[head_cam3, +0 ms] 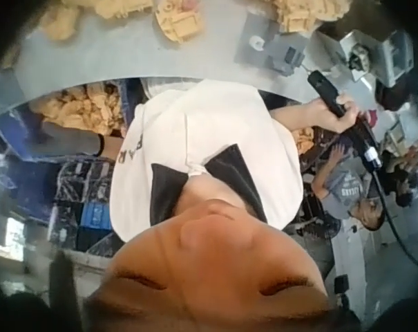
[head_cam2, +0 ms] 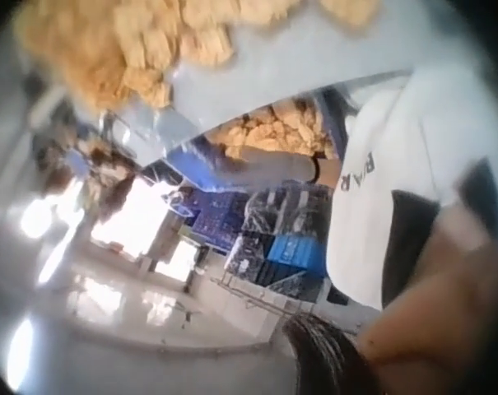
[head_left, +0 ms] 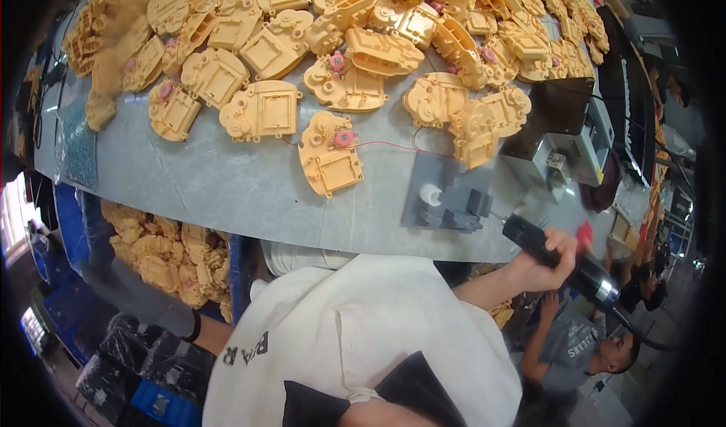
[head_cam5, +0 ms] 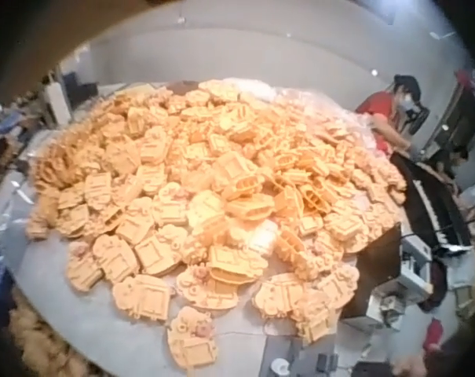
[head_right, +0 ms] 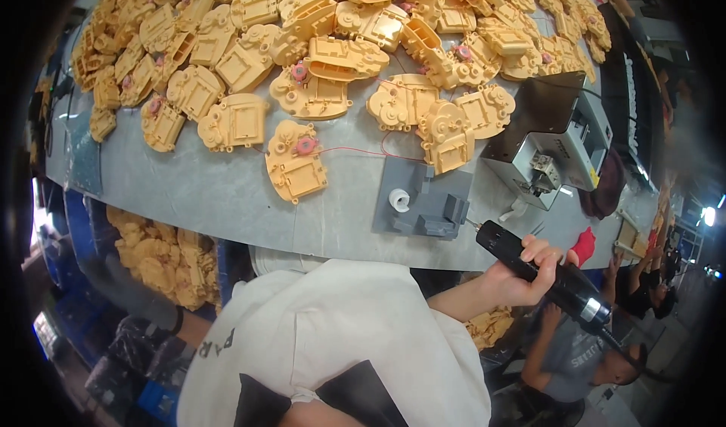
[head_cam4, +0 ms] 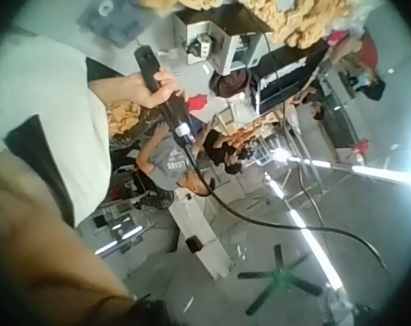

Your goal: The person assembles yellow plastic toy tank components by hand on a production line, securing them with screws using a power screwdriver.

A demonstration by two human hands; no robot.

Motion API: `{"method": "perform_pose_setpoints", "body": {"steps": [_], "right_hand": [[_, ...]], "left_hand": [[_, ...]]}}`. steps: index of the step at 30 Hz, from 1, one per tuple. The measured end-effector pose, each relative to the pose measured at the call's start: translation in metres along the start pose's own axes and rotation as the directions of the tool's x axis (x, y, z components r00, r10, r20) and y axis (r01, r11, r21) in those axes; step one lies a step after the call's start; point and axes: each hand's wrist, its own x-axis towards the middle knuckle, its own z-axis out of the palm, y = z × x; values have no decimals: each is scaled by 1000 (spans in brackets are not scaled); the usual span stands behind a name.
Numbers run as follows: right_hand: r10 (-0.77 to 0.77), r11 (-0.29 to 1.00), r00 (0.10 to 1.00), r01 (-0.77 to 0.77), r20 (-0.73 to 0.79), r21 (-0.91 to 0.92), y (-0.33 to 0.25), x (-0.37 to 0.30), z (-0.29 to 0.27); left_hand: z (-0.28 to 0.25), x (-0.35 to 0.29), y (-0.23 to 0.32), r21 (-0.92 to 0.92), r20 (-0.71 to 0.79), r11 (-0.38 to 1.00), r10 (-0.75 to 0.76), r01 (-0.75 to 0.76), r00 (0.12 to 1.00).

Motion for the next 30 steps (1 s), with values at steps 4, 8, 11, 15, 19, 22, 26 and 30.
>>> {"method": "perform_pose_setpoints", "body": {"steps": [4, 8, 11, 15, 19, 22, 26, 30], "right_hand": [[-83, 977, 995, 71, -52, -199, 4, -4, -2], [-79, 961, 995, 60, -62, -271, -2, -15, 2], [-28, 977, 986, -7, -163, -211, 3, -22, 0], [-14, 967, 990, -22, -138, -254, 17, -28, 26], [19, 969, 996, -39, -84, -244, 22, -26, 29], [-4, 974, 995, -19, -104, -225, 23, -27, 27], [-21, 979, 992, -4, -121, -205, 22, -28, 25], [-31, 985, 992, 9, -121, -172, 27, -30, 24]], "left_hand": [[137, -22, 58, -35, 899, 521, 389, -853, 201], [175, -34, 32, -149, 825, 500, 539, -853, 172], [179, -37, 26, -279, 793, 578, 589, -766, 155], [179, -64, 20, -512, 672, 759, 646, -402, 363], [195, -103, 61, -377, 661, 725, 646, -576, 381], [200, -112, 54, -315, 675, 680, 651, -662, 348], [205, -97, 41, -407, 722, 839, 537, -360, 436], [183, -83, 78, -419, 907, 530, 204, 737, 369]]}}
